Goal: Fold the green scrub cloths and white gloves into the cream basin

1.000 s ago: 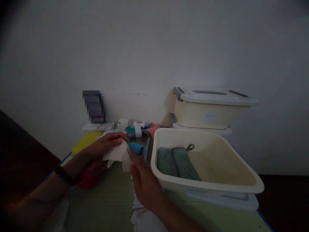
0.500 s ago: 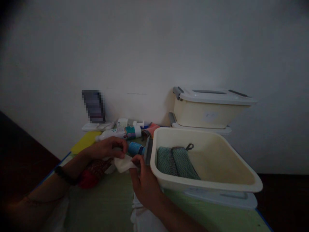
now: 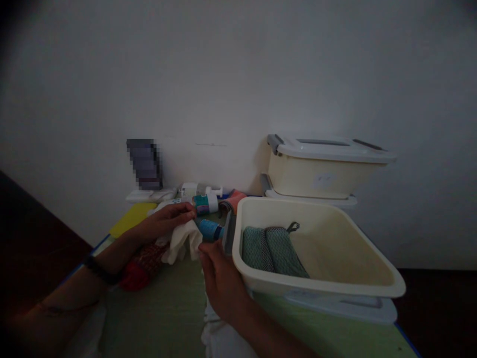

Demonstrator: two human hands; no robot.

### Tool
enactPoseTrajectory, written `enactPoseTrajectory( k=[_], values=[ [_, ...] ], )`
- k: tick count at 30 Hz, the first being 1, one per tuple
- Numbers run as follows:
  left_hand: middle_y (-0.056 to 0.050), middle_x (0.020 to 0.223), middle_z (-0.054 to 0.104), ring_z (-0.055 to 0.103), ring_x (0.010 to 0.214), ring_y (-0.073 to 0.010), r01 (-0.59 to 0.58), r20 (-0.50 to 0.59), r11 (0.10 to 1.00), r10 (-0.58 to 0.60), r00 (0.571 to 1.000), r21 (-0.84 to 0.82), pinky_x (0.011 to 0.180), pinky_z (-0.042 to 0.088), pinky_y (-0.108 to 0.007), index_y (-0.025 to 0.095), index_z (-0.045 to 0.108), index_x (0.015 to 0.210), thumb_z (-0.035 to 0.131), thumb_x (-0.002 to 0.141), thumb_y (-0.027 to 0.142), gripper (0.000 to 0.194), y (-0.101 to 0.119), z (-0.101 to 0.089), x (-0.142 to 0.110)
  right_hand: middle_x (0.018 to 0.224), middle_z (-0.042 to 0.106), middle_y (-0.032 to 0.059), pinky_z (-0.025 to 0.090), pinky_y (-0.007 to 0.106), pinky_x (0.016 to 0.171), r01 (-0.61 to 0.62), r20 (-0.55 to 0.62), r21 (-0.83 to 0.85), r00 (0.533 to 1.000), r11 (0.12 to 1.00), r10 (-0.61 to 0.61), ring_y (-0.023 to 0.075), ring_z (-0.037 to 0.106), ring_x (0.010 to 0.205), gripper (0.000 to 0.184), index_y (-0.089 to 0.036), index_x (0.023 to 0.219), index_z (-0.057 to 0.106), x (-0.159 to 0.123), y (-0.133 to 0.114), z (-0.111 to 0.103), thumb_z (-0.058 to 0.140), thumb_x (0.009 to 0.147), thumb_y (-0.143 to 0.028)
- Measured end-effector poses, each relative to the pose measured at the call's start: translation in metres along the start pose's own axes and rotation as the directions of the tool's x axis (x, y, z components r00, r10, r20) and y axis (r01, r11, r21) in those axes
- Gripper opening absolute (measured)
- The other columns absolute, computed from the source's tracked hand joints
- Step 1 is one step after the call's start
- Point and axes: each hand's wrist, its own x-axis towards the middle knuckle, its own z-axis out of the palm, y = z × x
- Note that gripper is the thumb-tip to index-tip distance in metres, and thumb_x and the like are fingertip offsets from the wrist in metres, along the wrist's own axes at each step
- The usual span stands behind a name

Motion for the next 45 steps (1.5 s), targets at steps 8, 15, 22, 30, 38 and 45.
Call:
enactPoseTrajectory(
  k=[8,15,22,30,38,45],
  values=[
    [0.001,0.081,0.061,0.053,0.077,-0.0173,-0.004,0.190,0.991,-0.022,0.981,0.134,0.067,0.042,-0.024,0.017,0.066,0.084,0.085,0.054,0.035,0.040,0.013,0.001,-0.001,0.073,0.055,-0.0002,0.041,0.027,0.060,-0.068,0.000,-0.011,0.998,0.998,0.068,0.0144,0.053,0.064,0.020,-0.020,0.098,0.051,-0.001,-0.004,-0.001,0.032,0.098,-0.028],
    [0.001,0.072,0.059,0.053,0.067,-0.0145,0.014,0.124,0.997,-0.024,0.992,0.077,0.061,0.040,-0.024,0.015,0.062,0.076,0.070,0.072,0.037,0.023,0.009,-0.001,-0.003,0.087,0.058,0.0046,0.046,0.032,0.071,-0.037,0.008,-0.036,0.999,0.999,0.037,0.0184,0.057,0.078,0.014,-0.019,0.096,0.050,-0.001,-0.002,0.001,0.048,0.092,-0.033],
    [0.005,0.062,0.047,0.043,0.053,-0.0102,0.013,-0.002,0.999,-0.014,1.000,-0.037,0.049,0.033,-0.022,0.018,0.048,0.073,0.058,0.078,0.035,0.021,0.005,-0.005,-0.007,0.103,0.058,0.0094,0.044,0.040,0.087,0.007,-0.009,-0.041,1.000,0.999,-0.007,0.0210,0.057,0.096,0.013,-0.020,0.099,0.049,-0.002,-0.002,0.002,0.038,0.096,-0.027],
    [0.000,0.081,0.058,0.054,0.076,-0.0165,-0.023,0.095,1.000,0.024,0.995,-0.012,0.069,0.042,-0.027,0.016,0.057,0.080,0.063,0.073,0.030,0.017,0.004,-0.003,-0.001,0.077,0.057,0.0025,0.046,0.029,0.061,-0.005,0.000,-0.036,1.000,0.999,0.005,0.0162,0.056,0.065,0.016,-0.020,0.100,0.045,-0.009,-0.003,0.000,0.032,0.097,-0.030],
    [-0.001,0.081,0.059,0.054,0.080,-0.0177,-0.026,0.208,0.996,0.006,0.978,0.091,0.072,0.042,-0.028,0.016,0.063,0.082,0.071,0.073,0.033,0.021,0.008,-0.002,-0.001,0.071,0.051,-0.0005,0.042,0.026,0.055,-0.028,0.016,-0.033,0.999,0.999,0.029,0.0141,0.050,0.057,0.017,-0.020,0.098,0.044,-0.005,-0.006,-0.001,0.031,0.097,-0.031],
    [0.003,0.070,0.053,0.047,0.065,-0.0118,-0.023,0.184,0.995,0.005,0.983,0.096,0.062,0.038,-0.023,0.016,0.055,0.073,0.068,0.075,0.034,0.022,0.006,-0.001,-0.001,0.078,0.057,0.0024,0.045,0.030,0.061,-0.021,0.022,-0.040,1.000,0.999,0.022,0.0158,0.054,0.065,0.019,-0.019,0.099,0.047,-0.006,-0.001,0.002,0.043,0.093,-0.037]
  ],
)
